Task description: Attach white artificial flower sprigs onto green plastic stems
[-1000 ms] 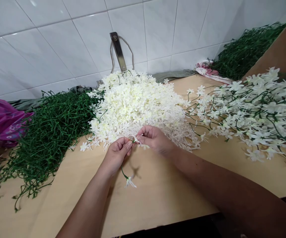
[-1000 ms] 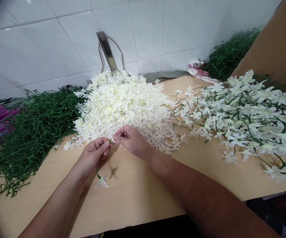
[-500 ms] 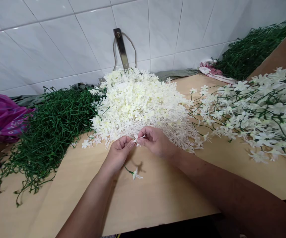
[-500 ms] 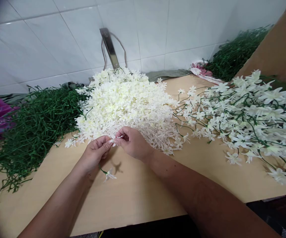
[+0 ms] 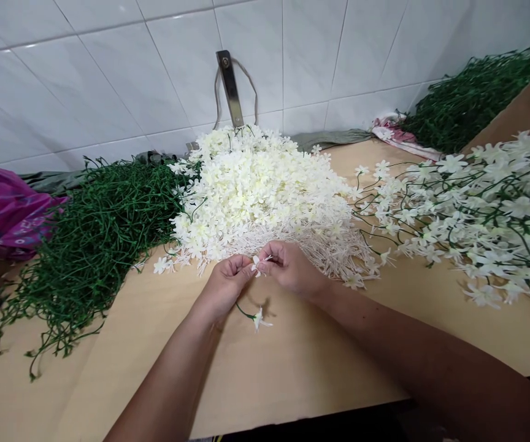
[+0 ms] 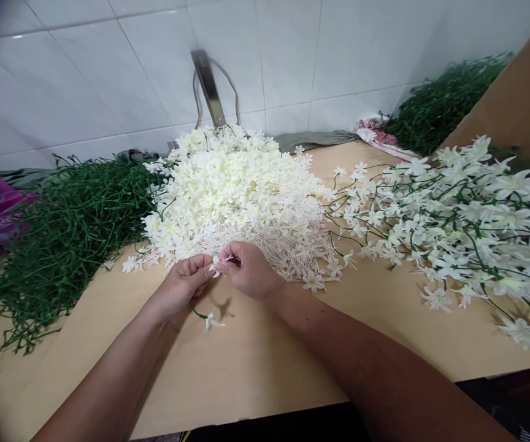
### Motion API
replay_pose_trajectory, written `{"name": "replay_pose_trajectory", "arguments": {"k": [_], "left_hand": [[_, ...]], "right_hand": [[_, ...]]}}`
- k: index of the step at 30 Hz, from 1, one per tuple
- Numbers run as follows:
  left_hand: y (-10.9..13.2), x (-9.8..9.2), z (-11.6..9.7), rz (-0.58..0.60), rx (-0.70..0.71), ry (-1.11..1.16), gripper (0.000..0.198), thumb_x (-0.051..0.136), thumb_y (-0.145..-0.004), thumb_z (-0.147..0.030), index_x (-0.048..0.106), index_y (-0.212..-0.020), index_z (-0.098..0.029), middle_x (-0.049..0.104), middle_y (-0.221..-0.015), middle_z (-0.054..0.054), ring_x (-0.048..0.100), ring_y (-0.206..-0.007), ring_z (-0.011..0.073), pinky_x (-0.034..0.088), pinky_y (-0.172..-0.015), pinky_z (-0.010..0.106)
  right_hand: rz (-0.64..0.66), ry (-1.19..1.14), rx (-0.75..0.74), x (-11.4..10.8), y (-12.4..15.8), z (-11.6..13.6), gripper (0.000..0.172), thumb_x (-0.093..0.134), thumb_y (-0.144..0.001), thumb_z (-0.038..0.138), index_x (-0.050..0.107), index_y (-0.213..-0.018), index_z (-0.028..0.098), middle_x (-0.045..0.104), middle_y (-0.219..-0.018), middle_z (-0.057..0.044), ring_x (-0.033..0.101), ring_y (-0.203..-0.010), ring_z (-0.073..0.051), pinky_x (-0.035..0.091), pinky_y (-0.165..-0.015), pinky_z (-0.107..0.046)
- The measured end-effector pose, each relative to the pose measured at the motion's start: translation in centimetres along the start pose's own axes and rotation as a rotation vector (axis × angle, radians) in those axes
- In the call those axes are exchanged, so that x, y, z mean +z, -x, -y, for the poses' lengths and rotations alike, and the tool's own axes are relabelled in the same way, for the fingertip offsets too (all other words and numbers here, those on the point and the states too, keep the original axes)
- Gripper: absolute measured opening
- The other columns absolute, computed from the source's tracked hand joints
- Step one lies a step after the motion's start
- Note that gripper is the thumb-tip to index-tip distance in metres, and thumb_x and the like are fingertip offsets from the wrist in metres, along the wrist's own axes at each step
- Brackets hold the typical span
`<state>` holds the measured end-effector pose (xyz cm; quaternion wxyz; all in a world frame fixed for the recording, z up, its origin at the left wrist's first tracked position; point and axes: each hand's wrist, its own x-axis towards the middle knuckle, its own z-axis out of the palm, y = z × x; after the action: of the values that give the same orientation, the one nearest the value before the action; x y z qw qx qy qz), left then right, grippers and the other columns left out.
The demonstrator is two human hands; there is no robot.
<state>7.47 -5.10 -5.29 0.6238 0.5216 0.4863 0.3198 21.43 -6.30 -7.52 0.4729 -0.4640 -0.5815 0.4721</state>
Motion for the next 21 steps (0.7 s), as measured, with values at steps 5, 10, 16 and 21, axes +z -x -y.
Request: {"name": "replay_pose_trajectory", "arguments": {"k": [5,10,16,21], "left_hand": [[0.05,0.02,-0.13,-0.001,-0.021,0.016,0.034,0.069,-0.053,-0.041,0.047,-0.056,-0.014,0.032,-0.039,-0.009,0.021,-0.037,0.0026,0.011,-0.038,0.018],[0.21,-0.23,-0.36,0.041,-0.032,-0.008,0.033,0.058,-0.065,-0.046,0.049,-0.061,-0.014,0.023,-0.041,-0.010,0.016,-0.038,0.0033,0.008,-0.039,0.019],[0.00,-0.48,-0.21,0.101,-0.017,-0.095,0.034,0.059,-0.063,-0.047,0.050,-0.061,-0.014,0.026,-0.040,-0.009,0.018,-0.038,0.0036,0.008,-0.039,0.020],[-0.08,-0.44,-0.03,0.116,0.003,-0.109,0.036,0.058,-0.064,-0.049,0.048,-0.059,-0.014,0.027,-0.040,-0.009,0.018,-0.038,0.0038,0.009,-0.040,0.020]], "right_hand": [[-0.017,-0.072,0.021,0.23,0.04,-0.18,0.013,0.058,-0.067,0.026,0.049,-0.066,0.016,0.044,-0.056,0.004,0.036,-0.051,-0.007,0.028,-0.049,-0.022],[-0.009,-0.177,0.083,-0.09,-0.20,-0.16,0.013,0.058,-0.067,0.027,0.051,-0.069,0.015,0.050,-0.058,0.003,0.041,-0.052,-0.008,0.032,-0.051,-0.022],[-0.024,-0.198,0.128,-0.42,-0.51,-0.11,0.017,0.060,-0.064,0.028,0.052,-0.069,0.014,0.050,-0.058,0.003,0.042,-0.051,-0.007,0.032,-0.051,-0.021],[0.002,-0.145,0.115,-0.64,-0.53,0.00,0.015,0.058,-0.064,0.028,0.052,-0.067,0.014,0.050,-0.057,0.003,0.041,-0.052,-0.007,0.032,-0.052,-0.022]]}}
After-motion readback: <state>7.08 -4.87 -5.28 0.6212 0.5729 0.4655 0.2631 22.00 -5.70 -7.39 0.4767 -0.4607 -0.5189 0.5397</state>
